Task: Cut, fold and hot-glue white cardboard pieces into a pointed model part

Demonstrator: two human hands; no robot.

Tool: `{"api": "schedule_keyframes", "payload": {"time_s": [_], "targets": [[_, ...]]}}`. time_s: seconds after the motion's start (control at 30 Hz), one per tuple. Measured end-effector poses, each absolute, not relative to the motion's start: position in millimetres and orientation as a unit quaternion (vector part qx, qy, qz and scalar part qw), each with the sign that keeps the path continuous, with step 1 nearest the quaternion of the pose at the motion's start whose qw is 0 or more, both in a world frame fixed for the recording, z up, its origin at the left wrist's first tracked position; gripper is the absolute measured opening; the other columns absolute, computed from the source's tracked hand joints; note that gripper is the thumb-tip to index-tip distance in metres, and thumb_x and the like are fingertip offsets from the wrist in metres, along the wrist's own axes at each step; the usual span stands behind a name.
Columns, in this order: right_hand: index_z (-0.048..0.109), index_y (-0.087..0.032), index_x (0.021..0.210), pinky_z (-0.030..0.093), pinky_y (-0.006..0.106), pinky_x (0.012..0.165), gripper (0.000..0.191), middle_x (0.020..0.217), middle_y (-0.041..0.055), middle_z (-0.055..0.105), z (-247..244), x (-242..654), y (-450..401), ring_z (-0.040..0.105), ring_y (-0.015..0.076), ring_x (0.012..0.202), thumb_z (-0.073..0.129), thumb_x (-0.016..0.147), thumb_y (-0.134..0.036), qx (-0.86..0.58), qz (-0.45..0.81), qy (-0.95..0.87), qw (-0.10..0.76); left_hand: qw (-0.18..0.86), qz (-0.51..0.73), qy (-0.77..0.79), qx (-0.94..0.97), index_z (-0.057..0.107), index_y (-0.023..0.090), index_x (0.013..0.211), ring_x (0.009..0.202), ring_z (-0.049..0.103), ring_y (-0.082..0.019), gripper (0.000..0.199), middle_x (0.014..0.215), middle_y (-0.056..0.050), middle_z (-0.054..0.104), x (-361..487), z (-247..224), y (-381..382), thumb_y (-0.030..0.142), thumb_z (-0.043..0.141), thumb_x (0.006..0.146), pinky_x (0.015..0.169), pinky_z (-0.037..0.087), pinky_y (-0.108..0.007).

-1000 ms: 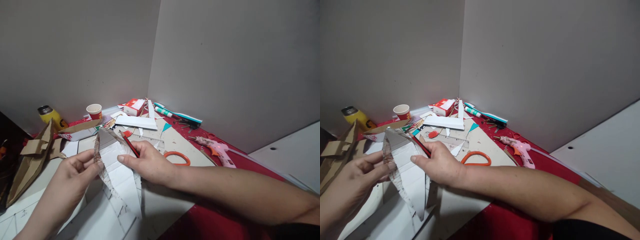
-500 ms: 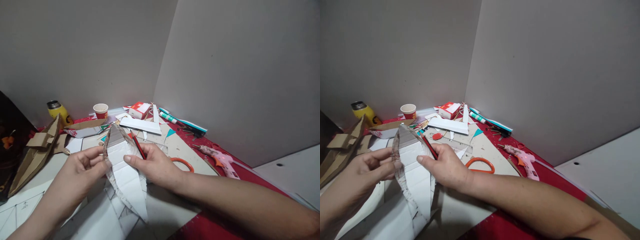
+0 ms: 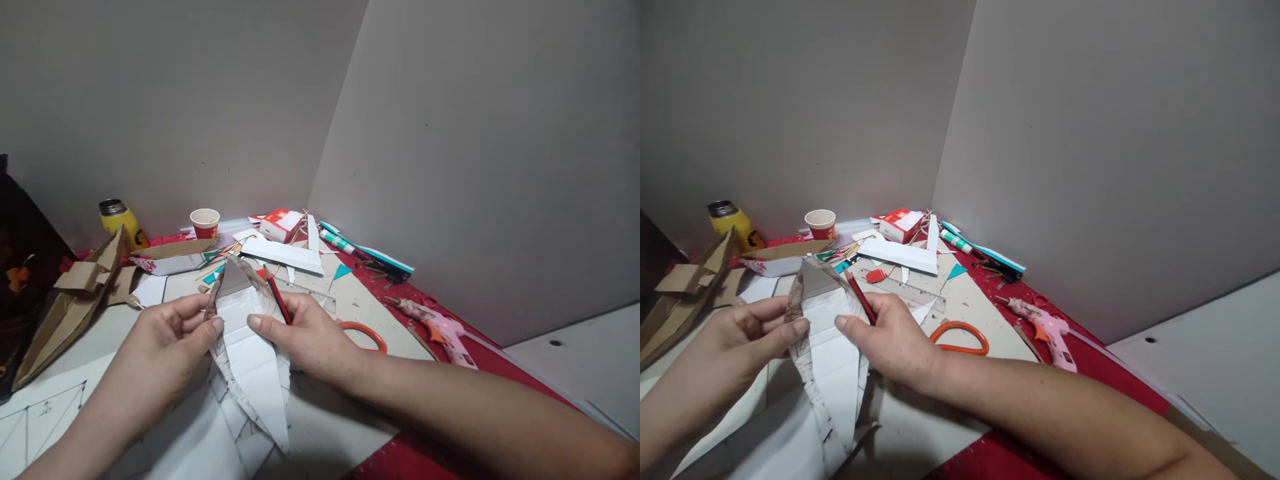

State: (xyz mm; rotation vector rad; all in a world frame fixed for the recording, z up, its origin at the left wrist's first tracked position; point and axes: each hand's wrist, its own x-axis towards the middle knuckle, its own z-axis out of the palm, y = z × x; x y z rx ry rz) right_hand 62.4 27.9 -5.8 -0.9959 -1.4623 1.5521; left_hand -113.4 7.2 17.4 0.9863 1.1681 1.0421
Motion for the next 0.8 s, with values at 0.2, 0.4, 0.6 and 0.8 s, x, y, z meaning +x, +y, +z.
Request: {"api": "schedule_keyframes", "payload": {"time_s": [0.2,0.4,0.6,0.8], "targets": [[0.066,-0.014,0.087,0.048,0.026,0.067,0.017,0.077,0.0000,0.065,-8,62,28,0.058,0.0130,0.071,0.066,0.079,-0.029,-0.371,0.629,-0.566,0.383,0.568,0.449,0.504,0.470,0.074,0.020,0.077,0.051,0.055,-0.013,0.016,0.055,0.002,0.063,-116,16,8,0.028,0.080,0.064,0.048,0.044,-0.020],[0.066,-0.013,0.092,0.048,0.029,0.070,0.022,0.078,0.0007,0.066,-16,66,35,0.059,0.0138,0.070,0.067,0.077,-0.029,-0.358,0.650,-0.568,0.356,0.541,0.424,0.531,0.496,0.072,0.016,0.086,0.057,0.056,-0.014,0.038,0.064,-0.002,0.065,-119,1,12,0.052,0.061,0.081,0.055,0.047,-0.024],[0.064,-0.014,0.102,0.049,0.029,0.073,0.036,0.086,0.0020,0.069,-19,69,39,0.062,0.0147,0.075,0.074,0.071,-0.029,-0.342,0.675,-0.544,0.361,0.289,0.523,0.572,0.561,0.062,0.022,0.105,0.082,0.059,-0.018,0.032,0.097,-0.003,0.065,-115,4,6,0.042,0.067,0.079,0.067,0.048,-0.026],[0.064,-0.014,0.097,0.049,0.030,0.071,0.036,0.086,0.0017,0.068,-20,66,36,0.062,0.0151,0.073,0.077,0.068,-0.031,-0.345,0.663,-0.552,0.370,0.049,0.490,0.541,0.682,0.069,0.021,0.096,0.063,0.049,-0.014,0.016,0.083,-0.001,0.058,-116,7,-1,0.024,0.060,0.083,0.061,0.041,-0.026]]}}
